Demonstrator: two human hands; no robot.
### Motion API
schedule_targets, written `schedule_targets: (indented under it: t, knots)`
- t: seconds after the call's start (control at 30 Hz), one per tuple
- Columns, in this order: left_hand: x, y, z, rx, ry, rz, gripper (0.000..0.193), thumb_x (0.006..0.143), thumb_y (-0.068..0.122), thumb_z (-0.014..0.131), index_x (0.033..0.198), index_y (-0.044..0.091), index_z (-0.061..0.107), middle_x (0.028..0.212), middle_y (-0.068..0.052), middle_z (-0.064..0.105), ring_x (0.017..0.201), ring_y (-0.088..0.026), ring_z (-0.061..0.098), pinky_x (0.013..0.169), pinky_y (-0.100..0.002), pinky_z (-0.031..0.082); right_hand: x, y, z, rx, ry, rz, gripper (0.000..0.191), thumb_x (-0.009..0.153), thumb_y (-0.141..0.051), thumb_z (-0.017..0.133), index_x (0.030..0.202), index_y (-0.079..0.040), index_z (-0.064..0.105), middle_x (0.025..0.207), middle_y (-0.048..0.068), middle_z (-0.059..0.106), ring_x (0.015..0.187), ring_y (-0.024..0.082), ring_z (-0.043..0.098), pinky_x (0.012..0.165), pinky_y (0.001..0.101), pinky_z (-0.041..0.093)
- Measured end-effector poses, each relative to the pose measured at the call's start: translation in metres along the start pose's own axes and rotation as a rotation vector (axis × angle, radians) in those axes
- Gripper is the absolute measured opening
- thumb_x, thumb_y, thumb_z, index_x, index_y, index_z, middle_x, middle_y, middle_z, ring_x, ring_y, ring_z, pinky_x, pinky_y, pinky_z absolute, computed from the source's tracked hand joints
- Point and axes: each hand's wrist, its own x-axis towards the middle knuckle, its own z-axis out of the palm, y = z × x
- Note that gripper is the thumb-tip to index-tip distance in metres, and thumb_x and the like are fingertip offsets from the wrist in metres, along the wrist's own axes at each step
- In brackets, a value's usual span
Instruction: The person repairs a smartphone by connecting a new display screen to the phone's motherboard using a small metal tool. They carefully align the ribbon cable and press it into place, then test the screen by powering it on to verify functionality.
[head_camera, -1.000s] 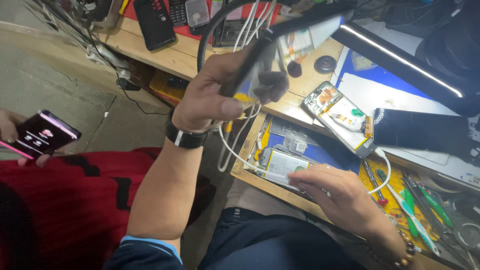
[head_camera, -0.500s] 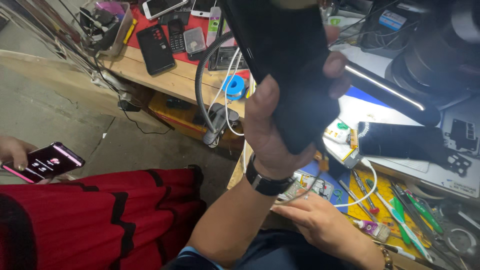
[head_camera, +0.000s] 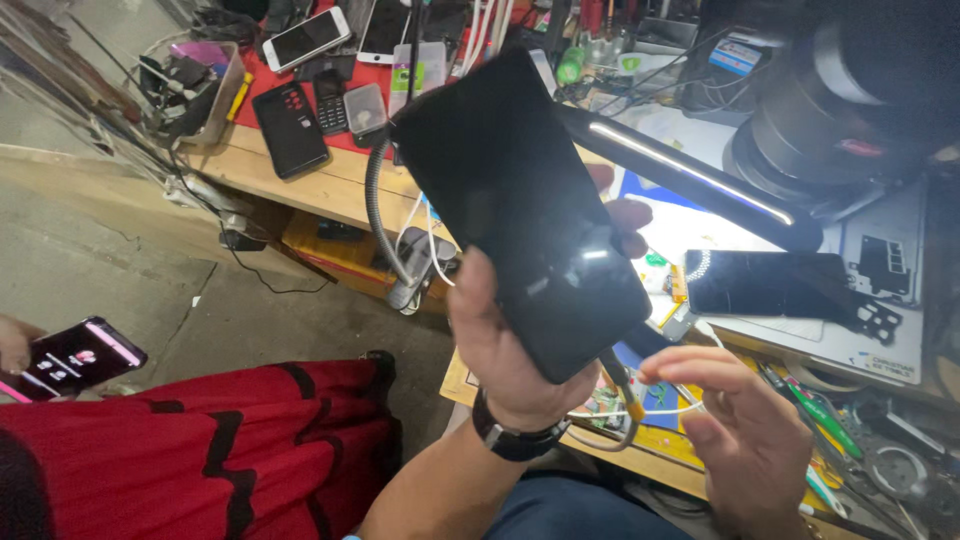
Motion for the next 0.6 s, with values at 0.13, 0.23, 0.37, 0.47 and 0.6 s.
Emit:
schedule_targets:
  t: [0.13, 0.23, 0.37, 0.47, 0.6]
  knots:
    - [-0.006, -0.017, -0.017, 0.015, -0.095, -0.080, 0.066, 0.115, 0.050, 0.045, 0.150, -0.007, 0.041, 0.139, -0.028, 0.053, 0.125, -0.034, 0.060, 0.104, -0.044, 0.050, 0.012, -0.026, 0.020, -0.522, 0.048, 0.037, 0.043, 0.077, -0.004, 0.078, 0.117, 0.006, 0.066, 0.104, 0.009, 0.076, 0.097, 0.013, 0.072, 0.087, 0.0279, 0.056]
    - [-0.005, -0.024, -0.020, 0.098, -0.005, -0.098, 0.067, 0.102, 0.044, 0.047, 0.153, 0.000, 0.040, 0.148, -0.022, 0.050, 0.135, -0.037, 0.059, 0.113, -0.049, 0.051, 0.021, -0.026, 0.037, -0.505, 0.204, 0.133, 0.031, 0.082, -0.003, 0.082, 0.111, 0.002, 0.073, 0.093, 0.007, 0.079, 0.079, 0.011, 0.071, 0.073, 0.0245, 0.057]
    - [-0.002, -0.025, -0.024, 0.106, 0.038, -0.137, 0.063, 0.103, 0.044, 0.044, 0.150, 0.003, 0.041, 0.145, -0.022, 0.052, 0.133, -0.037, 0.058, 0.111, -0.050, 0.051, 0.021, -0.020, 0.041, -0.596, 0.263, -0.050, 0.026, 0.085, -0.001, 0.082, 0.107, 0.002, 0.070, 0.091, 0.007, 0.074, 0.078, 0.009, 0.068, 0.071, 0.0238, 0.055]
    - [-0.002, -0.029, -0.028, 0.055, 0.079, -0.203, 0.074, 0.108, 0.060, 0.036, 0.152, 0.002, 0.044, 0.147, -0.019, 0.054, 0.133, -0.034, 0.057, 0.109, -0.048, 0.052, 0.019, -0.015, 0.037, -0.621, 0.231, -0.137, 0.025, 0.083, 0.001, 0.082, 0.103, 0.002, 0.068, 0.088, 0.008, 0.071, 0.075, 0.008, 0.065, 0.068, 0.0240, 0.053]
    - [0.002, -0.032, -0.036, 0.046, 0.127, -0.199, 0.080, 0.107, 0.069, 0.033, 0.150, 0.004, 0.048, 0.142, -0.018, 0.056, 0.123, -0.034, 0.060, 0.100, -0.048, 0.054, 0.014, -0.007, 0.033, -0.562, 0.216, -0.115, 0.022, 0.085, 0.003, 0.079, 0.103, 0.002, 0.067, 0.089, 0.007, 0.070, 0.077, 0.008, 0.065, 0.069, 0.0236, 0.053]
